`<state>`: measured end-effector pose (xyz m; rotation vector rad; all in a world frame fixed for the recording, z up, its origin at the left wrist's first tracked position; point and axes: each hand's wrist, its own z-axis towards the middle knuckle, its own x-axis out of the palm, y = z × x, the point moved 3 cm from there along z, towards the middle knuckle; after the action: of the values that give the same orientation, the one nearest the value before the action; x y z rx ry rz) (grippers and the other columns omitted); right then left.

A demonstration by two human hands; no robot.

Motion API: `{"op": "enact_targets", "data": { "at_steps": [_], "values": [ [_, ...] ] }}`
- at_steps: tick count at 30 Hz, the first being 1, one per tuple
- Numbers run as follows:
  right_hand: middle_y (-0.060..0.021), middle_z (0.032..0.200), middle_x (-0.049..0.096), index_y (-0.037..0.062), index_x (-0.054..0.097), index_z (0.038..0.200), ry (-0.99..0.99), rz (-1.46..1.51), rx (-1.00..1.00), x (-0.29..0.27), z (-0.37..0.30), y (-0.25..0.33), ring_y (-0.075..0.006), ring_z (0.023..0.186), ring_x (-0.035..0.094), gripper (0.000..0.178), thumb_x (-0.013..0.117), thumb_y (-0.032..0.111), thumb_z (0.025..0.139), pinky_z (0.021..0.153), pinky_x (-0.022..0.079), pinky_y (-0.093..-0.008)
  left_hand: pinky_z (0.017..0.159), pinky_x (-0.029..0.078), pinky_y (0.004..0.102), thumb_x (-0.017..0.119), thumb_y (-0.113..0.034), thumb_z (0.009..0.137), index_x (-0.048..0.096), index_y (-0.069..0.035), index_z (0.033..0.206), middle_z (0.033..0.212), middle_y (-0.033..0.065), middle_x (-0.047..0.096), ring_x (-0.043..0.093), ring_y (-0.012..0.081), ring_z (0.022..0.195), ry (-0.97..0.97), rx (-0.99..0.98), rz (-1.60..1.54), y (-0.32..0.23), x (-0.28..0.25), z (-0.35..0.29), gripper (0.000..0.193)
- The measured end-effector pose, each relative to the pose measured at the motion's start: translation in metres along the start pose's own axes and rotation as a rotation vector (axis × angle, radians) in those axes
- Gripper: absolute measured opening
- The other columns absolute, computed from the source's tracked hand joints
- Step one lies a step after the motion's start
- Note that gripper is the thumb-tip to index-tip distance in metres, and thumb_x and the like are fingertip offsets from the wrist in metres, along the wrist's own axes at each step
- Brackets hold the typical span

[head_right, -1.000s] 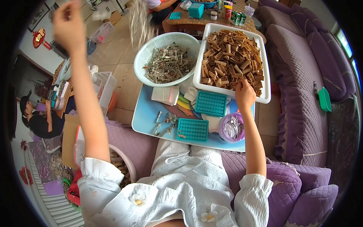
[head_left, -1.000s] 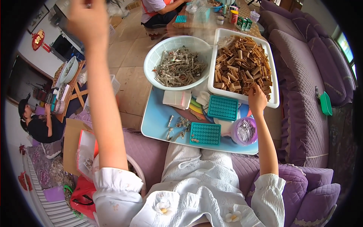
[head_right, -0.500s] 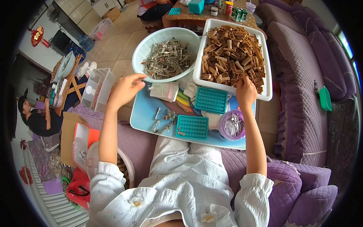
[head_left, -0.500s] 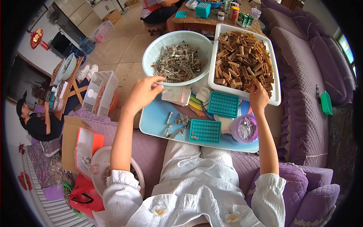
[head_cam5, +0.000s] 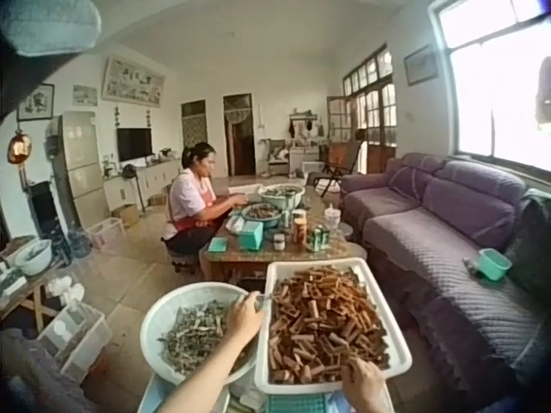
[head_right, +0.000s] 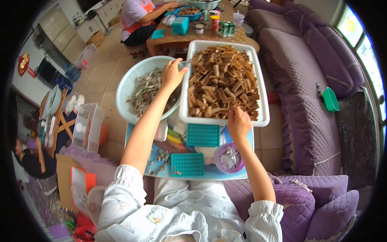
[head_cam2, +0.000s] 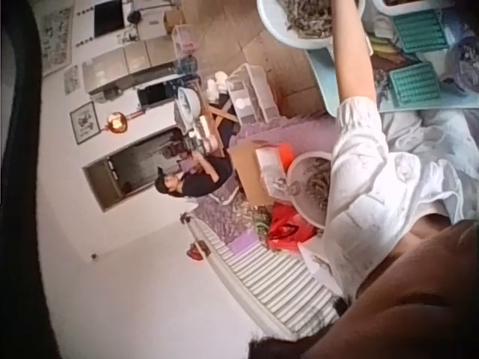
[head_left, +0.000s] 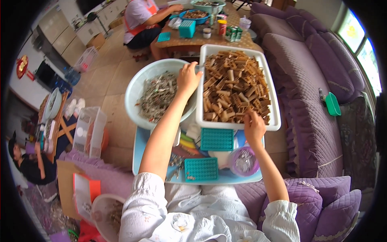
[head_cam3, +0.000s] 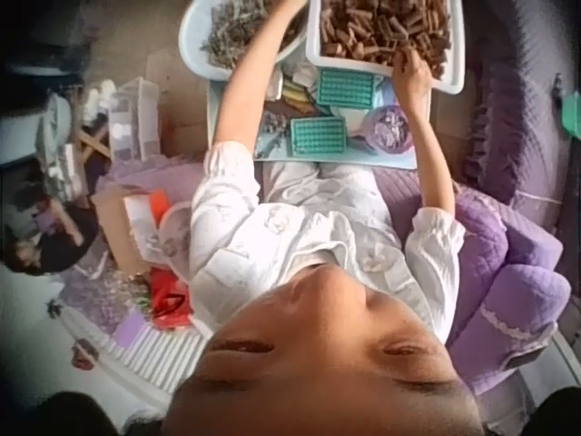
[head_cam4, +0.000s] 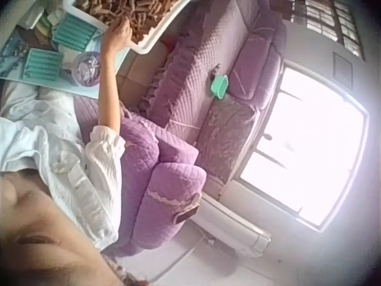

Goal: The person assembles small mechanical or electrical parts by hand, taking them from plastic trays and bowls of parts and inserting them into metal housings.

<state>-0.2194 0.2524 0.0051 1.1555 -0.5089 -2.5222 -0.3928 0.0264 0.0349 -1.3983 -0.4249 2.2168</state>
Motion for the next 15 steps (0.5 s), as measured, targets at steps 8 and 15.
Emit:
{"op": "enact_targets", "data": {
  "at_steps": [8,15],
  "values": [
    [-0.0066,0.067,0.058,0.0095,0.055,0.083,0.051,0.075,0.066,-0.001,0.0,-0.007,-0.0245,0.061,0.055,0.007,0.052,0.012,0.078,0.054,0.042,-0.0346,0.069,0.048,0.0364,0.059,-0.02,0.077,0.061,-0.009,0.086,0.083,0.0067,0.061,0.058,0.0254,0.081,0.029,0.029,0.079,-0.015,0.037,0.047,0.015],
    [0.0012,0.067,0.049,-0.0014,0.052,0.091,-0.058,0.883,0.365,-0.027,0.025,-0.011,-0.0037,0.057,0.041,0.011,0.048,0.007,0.086,0.047,0.031,-0.0174,0.061,0.049,0.0252,0.06,-0.013,0.076,0.059,-0.004,0.088,0.076,0.0087,0.064,0.063,0.015,0.071,-0.113,0.175,-0.629,-0.057,-0.059,-0.004,0.015]
  ]
}}
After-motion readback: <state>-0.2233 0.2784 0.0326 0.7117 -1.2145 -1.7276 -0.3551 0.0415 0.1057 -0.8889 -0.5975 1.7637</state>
